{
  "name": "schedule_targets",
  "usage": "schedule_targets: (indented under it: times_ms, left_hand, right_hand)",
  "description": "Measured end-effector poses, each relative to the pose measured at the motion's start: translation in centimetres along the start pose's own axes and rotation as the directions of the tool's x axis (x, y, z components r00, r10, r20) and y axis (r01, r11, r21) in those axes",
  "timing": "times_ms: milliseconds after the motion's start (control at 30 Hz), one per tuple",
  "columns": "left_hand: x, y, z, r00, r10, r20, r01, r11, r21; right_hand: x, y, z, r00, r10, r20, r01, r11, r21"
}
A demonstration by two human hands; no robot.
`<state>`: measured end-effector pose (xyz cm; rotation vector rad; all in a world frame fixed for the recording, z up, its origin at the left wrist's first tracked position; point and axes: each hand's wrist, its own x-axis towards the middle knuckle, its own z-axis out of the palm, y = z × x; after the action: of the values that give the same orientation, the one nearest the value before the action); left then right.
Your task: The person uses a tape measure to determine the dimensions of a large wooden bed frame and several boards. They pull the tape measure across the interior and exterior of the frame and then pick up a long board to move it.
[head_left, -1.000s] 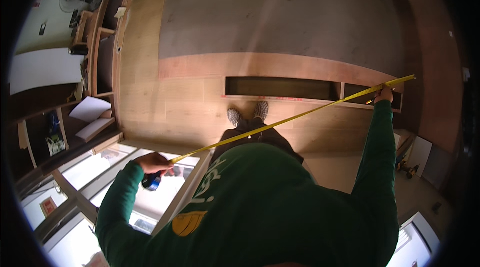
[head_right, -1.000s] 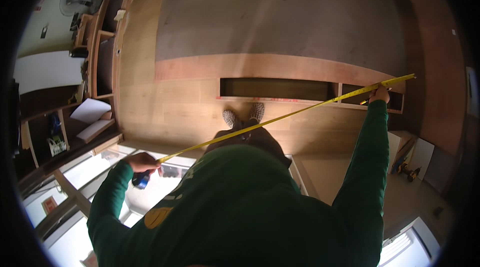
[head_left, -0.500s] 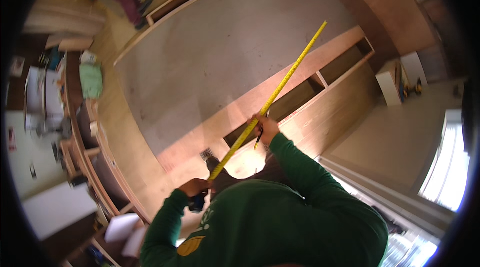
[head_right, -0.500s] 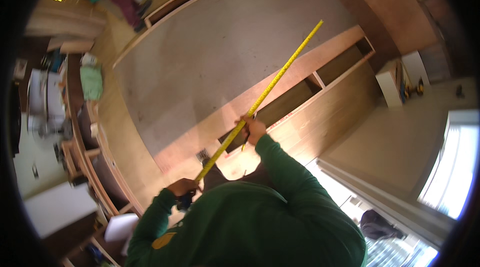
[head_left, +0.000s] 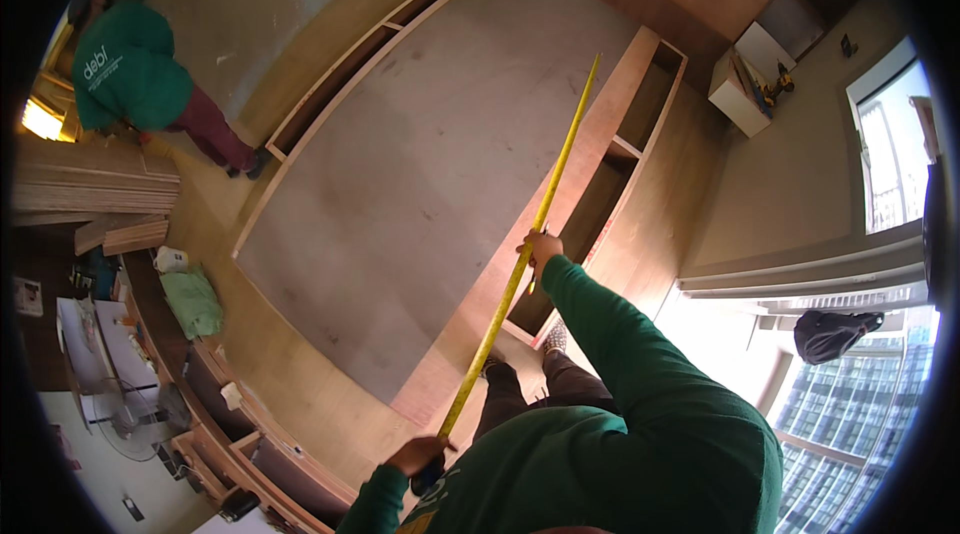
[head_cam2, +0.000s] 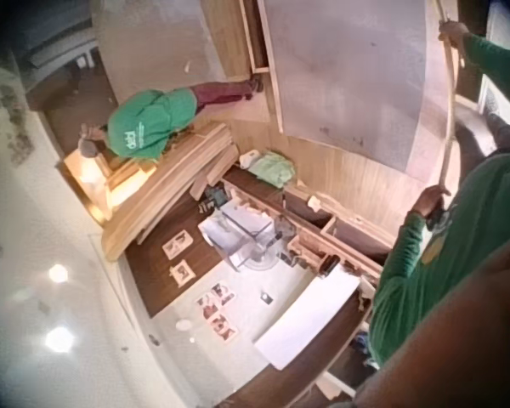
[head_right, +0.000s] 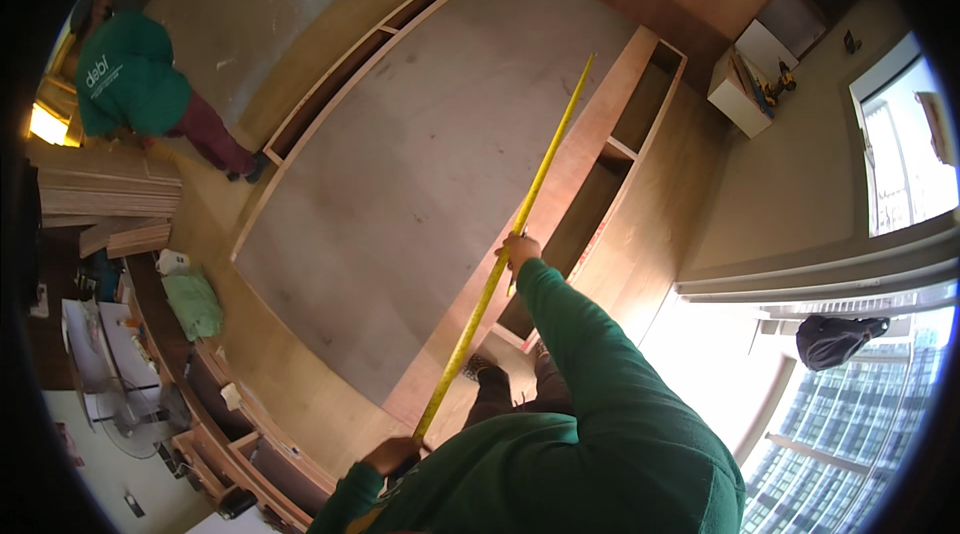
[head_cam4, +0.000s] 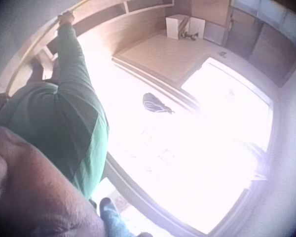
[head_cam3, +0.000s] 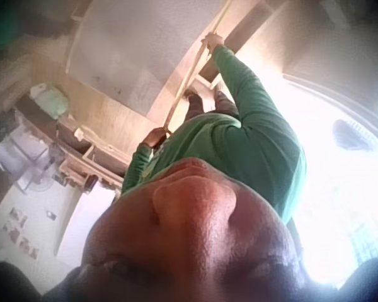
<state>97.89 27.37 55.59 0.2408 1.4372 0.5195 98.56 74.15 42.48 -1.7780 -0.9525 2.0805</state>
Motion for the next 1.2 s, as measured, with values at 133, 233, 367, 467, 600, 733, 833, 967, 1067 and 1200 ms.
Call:
schedule_targets:
  times_ms: [133,233,367,467,600,733,833,967,1067,1200]
  left_hand:
    - [-6.5,-4.3,-0.3,0.987,-0.041,-0.156,0.063,0.988,0.14]
    - [-9.8,-4.3,0.4,0.975,0.01,-0.224,0.025,0.988,0.153]
    - [-10.0,-2.4,1.3,0.962,0.005,-0.274,0.044,0.984,0.171]
    - [-8.8,-2.0,1.9,0.955,0.123,-0.271,-0.047,0.961,0.272]
    - [-7.5,0.1,4.1,0.965,0.018,-0.262,0.064,0.952,0.3]
    - [-7.7,5.9,5.2,0.965,-0.045,-0.258,0.115,0.958,0.264]
    - [-8.4,8.4,6.0,0.969,-0.036,-0.244,0.105,0.955,0.276]
    - [-6.8,8.0,8.0,0.963,0.013,-0.267,0.051,0.972,0.229]
    - [-4.9,8.4,9.3,0.954,-0.004,-0.301,0.076,0.97,0.229]
    - [-4.9,9.9,10.8,0.947,0.005,-0.322,0.091,0.955,0.282]
  right_hand:
    - [2.1,-1.8,-0.3,0.999,-0.017,-0.036,0.02,0.996,0.082]
    - [1.7,-2.0,-1.1,0.999,-0.015,0.048,0.013,0.999,0.05]
    - [-0.7,-2.2,-1.9,0.993,0.032,0.114,-0.054,0.978,0.199]
    - [-2.7,-2.1,-2.7,0.977,0.075,0.198,-0.111,0.979,0.173]
    - [-4.7,-0.1,-3.4,0.945,0.123,0.303,-0.191,0.96,0.204]
    - [-7.2,-1.1,-7.1,0.843,0.204,0.498,-0.247,0.969,0.021]
    - [-8.6,-1.7,-8.5,0.838,0.221,0.499,-0.232,0.972,-0.041]
    - [-8.7,-2.3,-12.4,0.826,0.219,0.52,-0.141,0.972,-0.185]
    - [-5.2,-1.8,-17.5,0.894,0.129,0.429,0.018,0.947,-0.322]
    - [-2.5,-0.2,-25.3,0.945,0.119,0.304,0.069,0.838,-0.542]
